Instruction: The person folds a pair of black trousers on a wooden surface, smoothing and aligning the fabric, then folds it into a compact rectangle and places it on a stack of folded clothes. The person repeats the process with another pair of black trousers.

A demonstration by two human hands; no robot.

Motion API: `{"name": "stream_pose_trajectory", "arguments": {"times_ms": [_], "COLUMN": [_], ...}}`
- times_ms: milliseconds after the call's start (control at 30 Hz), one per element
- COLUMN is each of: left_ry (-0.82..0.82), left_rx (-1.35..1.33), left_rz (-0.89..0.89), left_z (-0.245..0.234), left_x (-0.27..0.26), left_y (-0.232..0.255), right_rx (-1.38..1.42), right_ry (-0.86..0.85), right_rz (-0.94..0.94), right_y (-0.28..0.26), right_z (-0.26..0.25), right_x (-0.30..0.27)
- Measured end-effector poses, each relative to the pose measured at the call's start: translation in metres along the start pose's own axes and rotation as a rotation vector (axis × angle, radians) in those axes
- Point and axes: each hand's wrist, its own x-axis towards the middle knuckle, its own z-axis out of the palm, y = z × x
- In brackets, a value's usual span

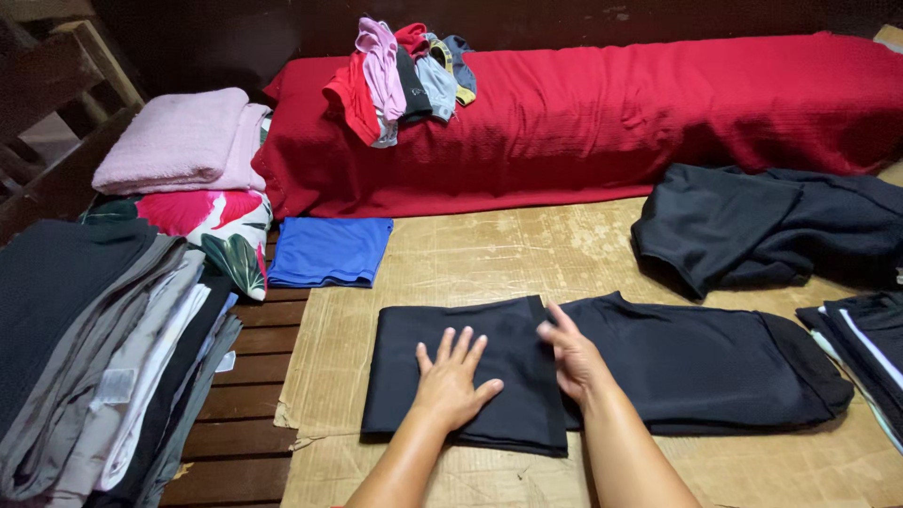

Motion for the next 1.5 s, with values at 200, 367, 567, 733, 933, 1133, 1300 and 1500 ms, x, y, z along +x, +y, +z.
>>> {"name": "stream_pose_trajectory", "arguments": {"times_ms": [200, 367, 567, 733, 933, 1133, 1300, 1500], "left_ry": [0.076, 0.023, 0.036, -0.012, 0.078, 0.147, 0.152, 0.154], "left_rx": [0.047, 0.147, 0.123, 0.123, 0.167, 0.144, 0.116, 0.104], "left_rz": [-0.125, -0.292, -0.395, -0.384, -0.307, -0.326, -0.384, -0.455], "left_z": [0.0, -0.008, -0.019, -0.02, -0.004, -0.006, -0.011, -0.013], "left_x": [0.002, -0.001, 0.015, 0.024, 0.015, 0.011, 0.006, 0.002], "left_y": [-0.02, -0.038, -0.052, -0.051, -0.04, -0.039, -0.036, -0.038], "right_rx": [-0.502, -0.631, -0.63, -0.905, -1.609, -1.893, -1.949, -1.879], "right_ry": [0.087, 0.163, 0.204, 0.276, 0.333, 0.064, 0.151, 0.281], "right_rz": [-0.141, -0.14, -0.194, -0.358, -0.741, -0.407, -0.282, -0.2], "right_y": [-0.009, -0.018, -0.006, -0.011, 0.006, 0.023, 0.011, 0.003], "right_z": [0.008, 0.003, -0.007, -0.009, 0.041, 0.08, 0.069, 0.046], "right_x": [0.018, 0.024, 0.028, 0.028, -0.008, -0.033, -0.038, -0.037]}}
